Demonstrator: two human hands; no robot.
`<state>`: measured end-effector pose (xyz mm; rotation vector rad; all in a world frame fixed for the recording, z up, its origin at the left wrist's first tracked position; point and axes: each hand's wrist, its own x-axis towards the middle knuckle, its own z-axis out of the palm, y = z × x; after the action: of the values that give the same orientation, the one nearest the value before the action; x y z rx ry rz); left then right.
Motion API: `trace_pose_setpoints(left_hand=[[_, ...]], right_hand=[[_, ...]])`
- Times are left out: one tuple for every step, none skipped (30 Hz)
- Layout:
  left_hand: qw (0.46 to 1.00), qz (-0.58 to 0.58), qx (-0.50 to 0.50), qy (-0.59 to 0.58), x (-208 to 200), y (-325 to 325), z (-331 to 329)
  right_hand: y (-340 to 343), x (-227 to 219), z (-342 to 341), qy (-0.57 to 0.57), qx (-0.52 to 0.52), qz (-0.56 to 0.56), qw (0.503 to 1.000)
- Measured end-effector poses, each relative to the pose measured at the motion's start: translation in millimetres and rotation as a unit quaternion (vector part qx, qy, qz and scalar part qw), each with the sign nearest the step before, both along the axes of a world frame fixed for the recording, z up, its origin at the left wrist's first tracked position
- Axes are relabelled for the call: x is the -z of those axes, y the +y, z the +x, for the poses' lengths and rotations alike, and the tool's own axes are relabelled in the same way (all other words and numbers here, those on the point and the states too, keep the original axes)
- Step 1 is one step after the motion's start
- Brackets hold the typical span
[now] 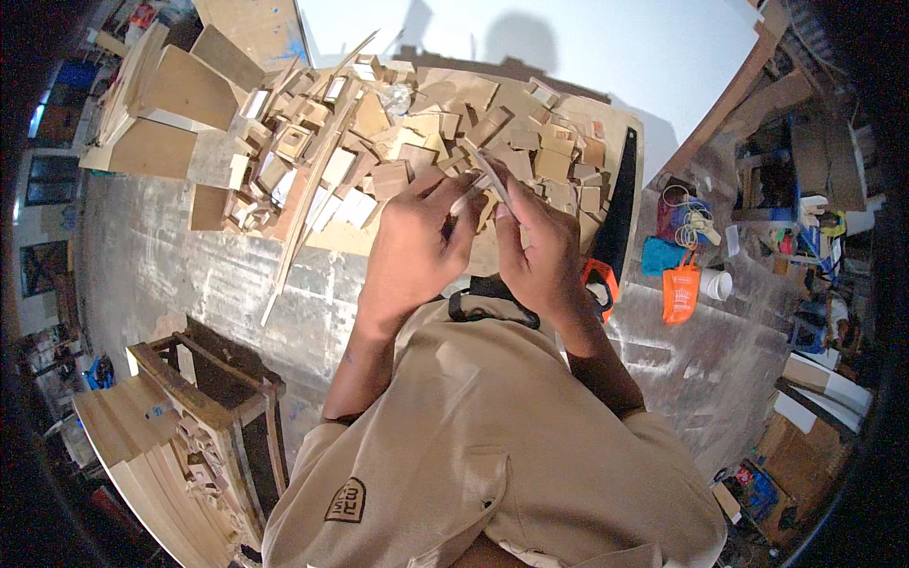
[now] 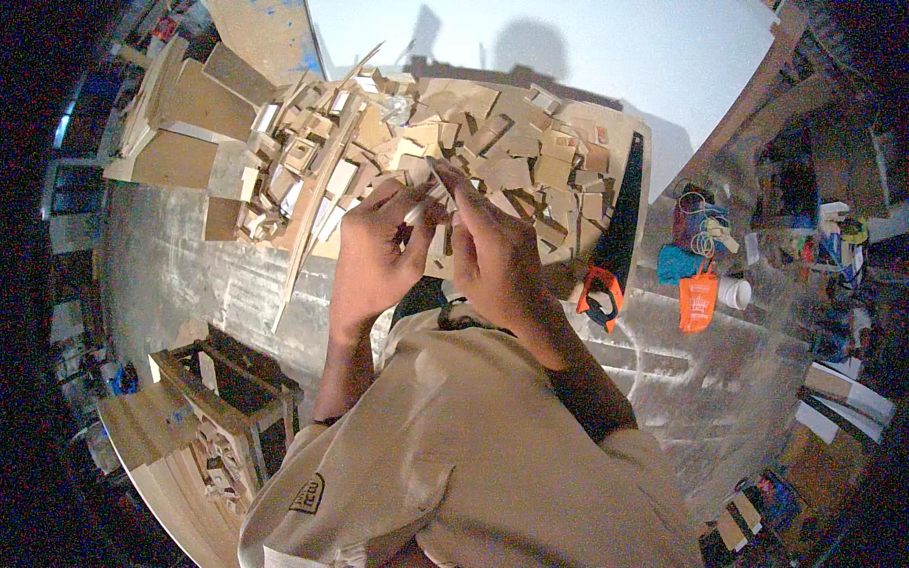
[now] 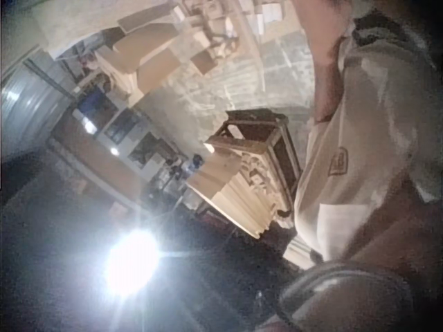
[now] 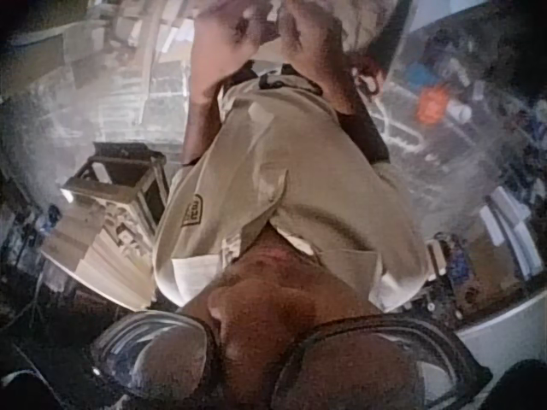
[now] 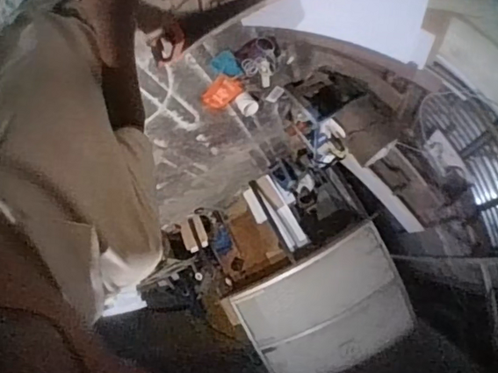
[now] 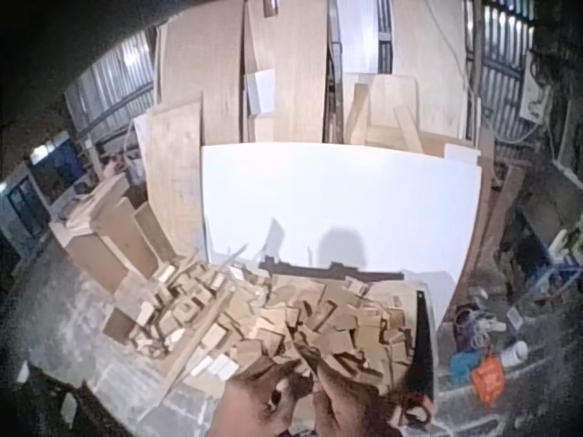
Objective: The person cuts a small piece of wood using a hand saw and rubs the edges with sandpaper. They pick up a white board and a thin wooden strip from a workbench cluttered with wood scraps before returning to sawing another small wood block.
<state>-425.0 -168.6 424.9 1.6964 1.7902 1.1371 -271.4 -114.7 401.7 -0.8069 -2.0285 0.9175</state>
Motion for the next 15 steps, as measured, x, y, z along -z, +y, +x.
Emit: trace_pose_setpoints(left_hand=[[1.0, 0.005, -0.007, -0.002, 4.5, -0.8, -6.6], [1.0, 0.022, -0.013, -0.01, 9.7, -1.6, -13.3], [0.999, 0.04, -0.018, -0.017, 15.3, -2.3, -19.9], [0.998, 0.06, -0.024, -0.025, 17.6, -2.0, -27.0], [0.998, 0.046, -0.031, -0.043, 16.4, -3.4, -33.9], [0.997, 0.032, -0.038, -0.06, 13.7, -6.2, -40.4], [0.996, 0.016, -0.044, -0.078, 10.7, -8.5, -46.0], [0.987, 0.042, -0.061, -0.141, 5.7, -8.8, -50.6], [0.989, 0.054, -0.053, -0.126, 8.5, -8.6, -60.7], [0.991, 0.065, -0.044, -0.11, 14.2, -8.0, -71.8], [0.992, 0.077, -0.036, -0.095, 17.6, -8.3, -81.7], [0.993, 0.056, -0.043, -0.095, 17.5, -9.6, -88.3], [0.993, 0.076, -0.038, -0.083, 20.6, -10.0, -94.3], [0.992, 0.096, -0.034, -0.072, 26.3, -10.0, -99.9], [0.991, 0.116, -0.029, -0.06, 29.6, -10.5, -106.5]], right_hand=[[-1.4, 0.6, -6.9, -0.001, 0.001, 0.0, 1.0], [-2.8, 1.5, -13.5, -0.002, 0.002, 0.0, 1.0], [-4.7, 3.1, -21.2, -0.003, 0.007, 0.0, 1.0], [-5.6, 1.7, -30.1, -0.006, 0.011, -0.002, 1.0], [-7.3, 0.8, -38.7, -0.008, 0.016, -0.004, 1.0], [-10.0, -2.4, -48.1, -0.011, 0.021, -0.009, 1.0], [-12.0, -1.9, -56.3, -0.012, 0.027, -0.002, 1.0], [-13.2, -1.9, -65.2, -0.013, 0.034, 0.007, 0.999], [-13.3, 3.6, -73.5, -0.011, 0.041, 0.031, 0.999], [-13.8, 5.4, -82.4, -0.009, 0.047, 0.054, 0.997], [-14.5, 2.9, -90.1, -0.014, 0.047, 0.044, 0.998], [-14.8, -3.8, -98.1, -0.02, 0.047, 0.033, 0.998], [-15.0, -9.8, -105.9, -0.024, 0.046, 0.024, 0.998], [-13.9, -12.9, -111.2, -0.052, 0.043, -0.003, 0.998], [-15.8, -13.5, -119.5, -0.04, 0.048, -0.006, 0.998]])
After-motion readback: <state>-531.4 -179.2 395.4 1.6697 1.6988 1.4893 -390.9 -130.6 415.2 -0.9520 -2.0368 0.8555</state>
